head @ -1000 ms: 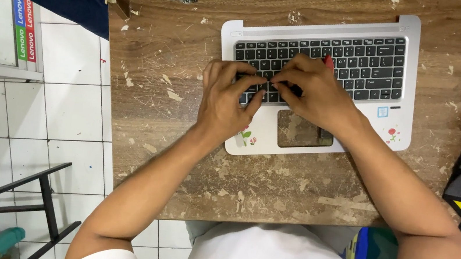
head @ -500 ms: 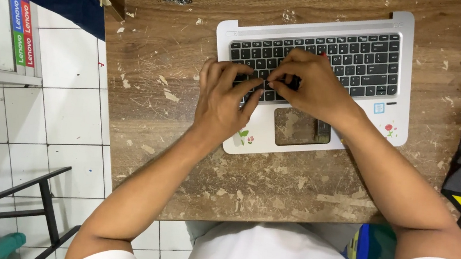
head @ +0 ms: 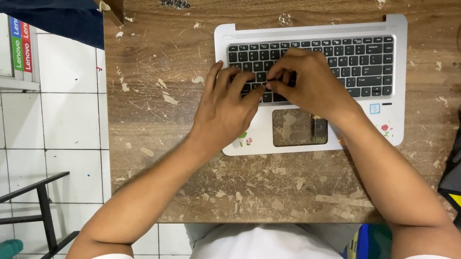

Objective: Cleaning a laptop keyboard and palm rest area using a brush and fingers to remove debris and residue.

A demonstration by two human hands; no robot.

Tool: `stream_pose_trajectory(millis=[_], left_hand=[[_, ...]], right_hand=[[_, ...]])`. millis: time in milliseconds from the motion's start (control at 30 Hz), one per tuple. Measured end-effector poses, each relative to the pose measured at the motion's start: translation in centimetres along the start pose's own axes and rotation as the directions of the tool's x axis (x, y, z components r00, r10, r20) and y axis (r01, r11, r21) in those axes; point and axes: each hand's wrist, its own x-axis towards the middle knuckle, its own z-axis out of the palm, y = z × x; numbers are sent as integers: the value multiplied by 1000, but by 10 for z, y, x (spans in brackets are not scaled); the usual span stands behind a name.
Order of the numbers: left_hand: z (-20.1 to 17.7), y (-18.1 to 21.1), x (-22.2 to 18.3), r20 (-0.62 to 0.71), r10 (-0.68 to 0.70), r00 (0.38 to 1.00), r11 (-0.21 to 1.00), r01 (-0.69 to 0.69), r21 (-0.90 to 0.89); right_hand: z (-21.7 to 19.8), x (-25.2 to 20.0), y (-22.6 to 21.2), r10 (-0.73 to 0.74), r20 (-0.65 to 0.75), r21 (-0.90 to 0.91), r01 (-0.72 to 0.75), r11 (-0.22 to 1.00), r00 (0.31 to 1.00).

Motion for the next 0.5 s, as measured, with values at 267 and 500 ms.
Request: stream_pose_trajectory(millis=[267, 500], left_hand=[[-12, 9, 0, 123, 29, 992, 989, -46, 139], [-31, 24, 4, 306, -24, 952, 964, -59, 258]], right_hand=[[2, 0, -4, 62, 7, 2, -62, 998, 998], [0, 6, -4, 122, 69, -29, -121, 992, 990]])
